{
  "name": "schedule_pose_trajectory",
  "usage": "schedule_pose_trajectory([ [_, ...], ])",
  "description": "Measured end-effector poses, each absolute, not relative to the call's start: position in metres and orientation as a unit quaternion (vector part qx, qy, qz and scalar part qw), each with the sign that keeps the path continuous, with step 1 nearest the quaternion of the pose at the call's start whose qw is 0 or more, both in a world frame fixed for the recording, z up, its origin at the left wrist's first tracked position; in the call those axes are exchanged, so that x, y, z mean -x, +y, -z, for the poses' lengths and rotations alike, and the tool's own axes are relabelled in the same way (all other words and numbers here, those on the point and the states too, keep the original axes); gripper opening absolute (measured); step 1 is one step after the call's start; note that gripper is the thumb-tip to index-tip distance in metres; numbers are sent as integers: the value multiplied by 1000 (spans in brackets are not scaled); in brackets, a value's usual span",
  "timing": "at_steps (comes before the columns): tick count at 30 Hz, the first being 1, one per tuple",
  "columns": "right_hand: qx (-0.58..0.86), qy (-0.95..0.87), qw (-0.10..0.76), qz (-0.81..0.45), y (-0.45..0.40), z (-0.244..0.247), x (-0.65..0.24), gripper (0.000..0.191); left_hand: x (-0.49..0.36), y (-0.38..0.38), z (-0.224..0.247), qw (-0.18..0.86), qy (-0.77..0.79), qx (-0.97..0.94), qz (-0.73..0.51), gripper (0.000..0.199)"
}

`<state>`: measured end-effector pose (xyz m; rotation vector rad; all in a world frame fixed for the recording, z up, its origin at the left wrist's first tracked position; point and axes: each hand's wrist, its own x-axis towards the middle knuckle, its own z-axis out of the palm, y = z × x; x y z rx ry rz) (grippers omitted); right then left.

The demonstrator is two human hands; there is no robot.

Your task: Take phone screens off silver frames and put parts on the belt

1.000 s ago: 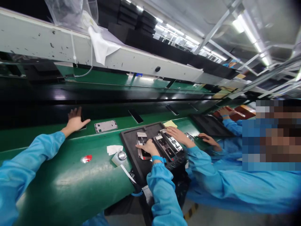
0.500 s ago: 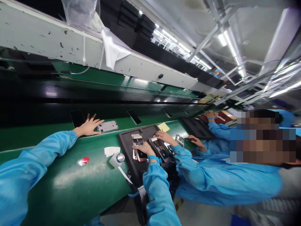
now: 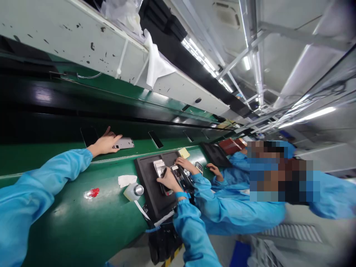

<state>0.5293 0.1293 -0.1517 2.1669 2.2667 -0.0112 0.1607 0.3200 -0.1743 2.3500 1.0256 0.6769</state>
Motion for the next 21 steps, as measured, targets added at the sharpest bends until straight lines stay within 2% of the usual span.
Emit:
schedule_pose_trajectory([
  [5,-605,786,124,-8,123,118,-553,62,-126,302,134,319,409,-747,-417,99],
  [8,-513,843,161,3,129,113,-552,54,-103,278,117,376,419,-637,-527,111],
  [11,-437,881,180,18,138,120,-547,47,-83,245,99,428,406,-530,-609,94],
  [13,-407,893,188,23,139,127,-544,45,-72,218,83,481,402,-463,-626,76],
  [15,-400,897,187,20,135,133,-542,45,-62,189,66,553,409,-367,-626,68],
  [19,-452,878,155,-6,115,139,-543,52,-47,142,43,601,460,-201,-622,77],
  [21,-506,854,119,-23,104,136,-544,45,-43,127,44,605,490,-167,-605,81],
])
